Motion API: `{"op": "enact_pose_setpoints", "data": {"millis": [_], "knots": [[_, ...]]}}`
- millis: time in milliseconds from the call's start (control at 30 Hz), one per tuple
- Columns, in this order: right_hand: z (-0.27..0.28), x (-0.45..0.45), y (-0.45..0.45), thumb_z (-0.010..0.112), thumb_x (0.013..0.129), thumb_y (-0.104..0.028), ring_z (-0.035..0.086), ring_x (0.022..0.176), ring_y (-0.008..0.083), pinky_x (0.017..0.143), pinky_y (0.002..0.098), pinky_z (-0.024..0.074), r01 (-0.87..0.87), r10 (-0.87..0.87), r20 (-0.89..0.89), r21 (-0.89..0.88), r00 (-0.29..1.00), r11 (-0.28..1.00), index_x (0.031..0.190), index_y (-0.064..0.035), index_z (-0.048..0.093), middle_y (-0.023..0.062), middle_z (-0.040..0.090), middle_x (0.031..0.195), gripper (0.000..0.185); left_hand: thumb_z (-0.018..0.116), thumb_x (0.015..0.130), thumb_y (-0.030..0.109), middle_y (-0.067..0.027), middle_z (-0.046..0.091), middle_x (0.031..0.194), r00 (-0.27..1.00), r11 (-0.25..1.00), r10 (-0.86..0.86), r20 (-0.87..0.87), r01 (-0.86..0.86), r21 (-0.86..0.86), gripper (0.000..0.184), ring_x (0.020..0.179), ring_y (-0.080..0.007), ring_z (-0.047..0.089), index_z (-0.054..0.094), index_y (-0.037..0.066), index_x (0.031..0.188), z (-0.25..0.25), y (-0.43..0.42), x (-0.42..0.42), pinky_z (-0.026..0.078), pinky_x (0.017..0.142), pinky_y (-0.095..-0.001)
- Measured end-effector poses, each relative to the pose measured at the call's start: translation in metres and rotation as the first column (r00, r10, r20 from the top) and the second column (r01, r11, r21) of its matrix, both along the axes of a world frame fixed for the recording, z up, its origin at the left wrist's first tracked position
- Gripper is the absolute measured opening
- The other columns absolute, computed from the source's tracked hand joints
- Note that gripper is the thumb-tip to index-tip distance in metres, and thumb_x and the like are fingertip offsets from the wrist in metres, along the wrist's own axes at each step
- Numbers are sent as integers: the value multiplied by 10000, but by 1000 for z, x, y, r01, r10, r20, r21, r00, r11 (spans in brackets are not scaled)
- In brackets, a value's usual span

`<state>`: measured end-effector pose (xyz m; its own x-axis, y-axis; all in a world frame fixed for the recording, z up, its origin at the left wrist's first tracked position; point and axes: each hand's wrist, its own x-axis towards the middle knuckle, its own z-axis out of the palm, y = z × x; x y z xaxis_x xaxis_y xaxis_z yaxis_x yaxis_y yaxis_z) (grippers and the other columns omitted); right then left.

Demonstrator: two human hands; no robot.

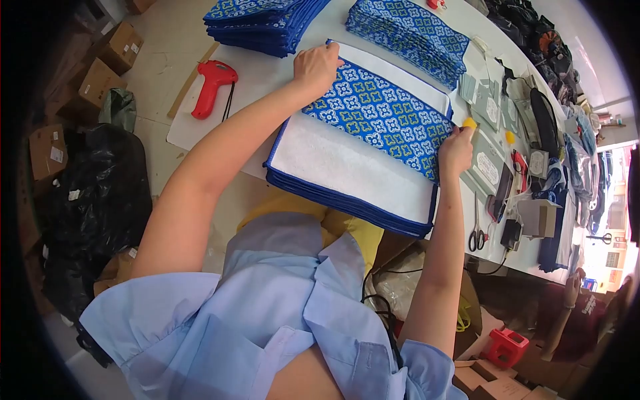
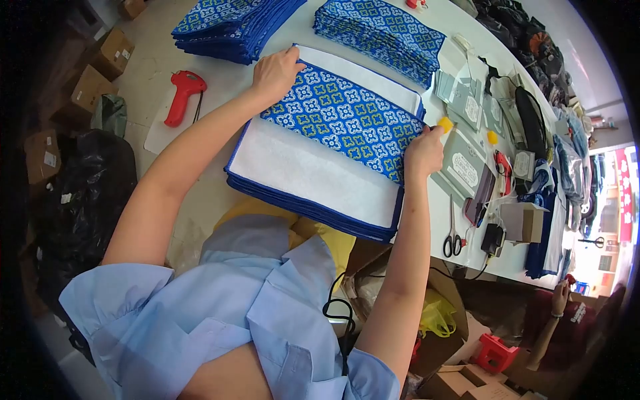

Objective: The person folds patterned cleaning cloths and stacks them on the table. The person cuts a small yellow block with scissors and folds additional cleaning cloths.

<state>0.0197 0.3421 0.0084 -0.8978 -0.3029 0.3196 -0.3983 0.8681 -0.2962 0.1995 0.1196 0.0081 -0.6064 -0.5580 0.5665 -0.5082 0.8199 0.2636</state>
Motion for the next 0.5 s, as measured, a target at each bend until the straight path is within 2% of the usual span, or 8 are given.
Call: {"op": "enact_pose_setpoints", "data": {"millis": [100,200,233,267,333,400,433,500], "knots": [[1,1,-1,414,860,-282,585,746,372,608,469,433,21,-22,16,27,1000,999,938,-80,454,169,608,776,220,586,755,195,-131,581,722,999,999,38,5,-38,36,177,674,-281,582,503,41,780,1,0,-1,441,613,-402],[3,2,-1,434,851,-269,584,738,375,591,471,434,-35,35,-13,-27,999,999,923,-81,446,154,602,865,201,582,756,182,-115,574,776,997,992,57,48,-51,-114,170,728,-274,575,503,48,822,5,5,-2,442,626,-396],[5,3,-1,450,844,-260,570,843,339,664,463,425,-73,70,-55,-58,996,996,999,-88,465,126,569,996,232,576,759,172,-116,565,811,996,984,36,78,-22,-178,162,762,-269,566,498,49,829,9,7,-2,442,633,-392],[8,3,-1,450,844,-260,570,843,339,664,463,425,-62,58,-55,-56,997,997,999,-88,465,126,569,996,232,570,762,162,-117,556,846,994,971,14,107,12,-239,155,796,-265,558,494,49,836,12,9,-4,442,641,-387],[19,8,-2,459,842,-283,504,1014,293,803,452,378,-99,115,-246,79,962,992,1130,-96,458,115,509,1135,343,532,788,145,-124,543,902,984,983,-16,178,47,-175,146,824,-258,546,509,37,885,28,30,5,440,665,-387],[13,16,-6,457,843,-321,399,1138,293,930,457,280,-330,323,-385,51,865,943,1223,-106,417,125,455,1216,439,496,816,170,-140,541,986,953,976,-217,213,220,11,236,909,-286,527,516,27,1003,32,49,12,424,764,-387],[14,32,-9,446,844,-348,362,1167,314,955,468,248,-413,431,-351,131,831,901,1226,-107,418,134,423,1247,452,445,852,265,-165,460,1177,942,968,-227,245,245,-47,393,1107,-327,416,448,36,1171,28,57,16,319,928,-418],[11,71,-16,411,852,-384,284,1217,343,990,485,193,-558,604,-241,234,760,796,1250,-116,393,149,358,1299,480,418,859,320,-163,384,1252,929,967,-204,309,240,-85,448,1174,-338,328,400,59,1223,12,60,19,242,970,-440]]}}
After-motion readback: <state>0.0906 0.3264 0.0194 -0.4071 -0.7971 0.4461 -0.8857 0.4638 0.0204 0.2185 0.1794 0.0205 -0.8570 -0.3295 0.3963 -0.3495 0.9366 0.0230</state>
